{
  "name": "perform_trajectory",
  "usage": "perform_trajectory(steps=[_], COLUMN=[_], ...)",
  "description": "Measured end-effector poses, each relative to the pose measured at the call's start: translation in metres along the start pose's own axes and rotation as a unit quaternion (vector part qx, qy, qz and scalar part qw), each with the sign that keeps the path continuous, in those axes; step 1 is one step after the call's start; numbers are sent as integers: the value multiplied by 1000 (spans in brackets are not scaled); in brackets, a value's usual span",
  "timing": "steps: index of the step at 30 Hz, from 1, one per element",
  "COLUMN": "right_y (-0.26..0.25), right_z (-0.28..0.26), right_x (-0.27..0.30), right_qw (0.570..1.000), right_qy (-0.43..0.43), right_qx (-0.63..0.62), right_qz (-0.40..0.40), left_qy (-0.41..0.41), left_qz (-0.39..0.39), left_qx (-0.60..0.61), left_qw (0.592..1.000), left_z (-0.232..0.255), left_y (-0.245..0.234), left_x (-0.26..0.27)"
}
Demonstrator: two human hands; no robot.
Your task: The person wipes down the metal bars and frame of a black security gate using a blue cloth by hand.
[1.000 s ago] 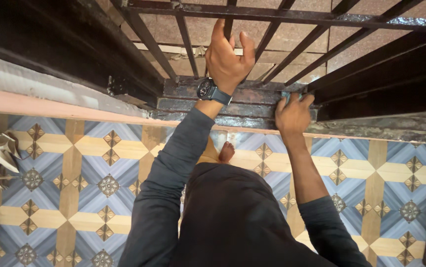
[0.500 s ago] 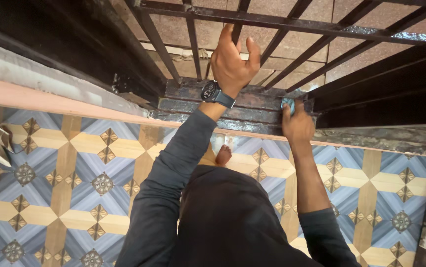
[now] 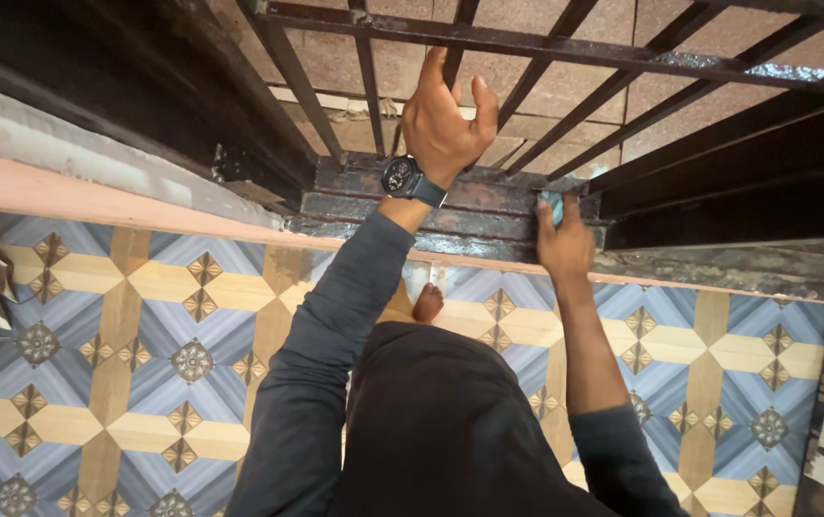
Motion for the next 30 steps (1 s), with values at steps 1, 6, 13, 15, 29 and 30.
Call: perform_trajectory(steps=[1,6,13,15,29,30], right_y=[4,-3,-3,3,1,-2], right_z=[2,-4,2,6,8,10], right_x=[-4,-3,14,3,27,28], right_qw=[1000,998,998,999,1000,999], right_qy=[1,38,34,-37,-18,-33], right_qx=[0,19,-32,-19,-15,-25], right_qz=[-1,-50,-35,15,-7,18], left_qy=[-1,-100,2,-41,-15,-20], left_qz=[-1,-99,-27,-50,-20,-12], left_qx=[0,-15,-27,-29,-14,-9], left_qw=[1000,990,999,998,1000,1000], left_z=[1,1,2,-1,0,1], left_y=[-1,-7,-2,-2,2,2], left_x=[0,-3,-1,-2,2,4])
Point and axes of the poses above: each hand's wrist, its own x-axis away from the middle knuckle, its own y-axis out of the palm, z = x × y, the point moved 2 cm from there along -x, towards the middle knuckle, and after that the axes turned 4 degrees about -y, right-handed, at the moved point
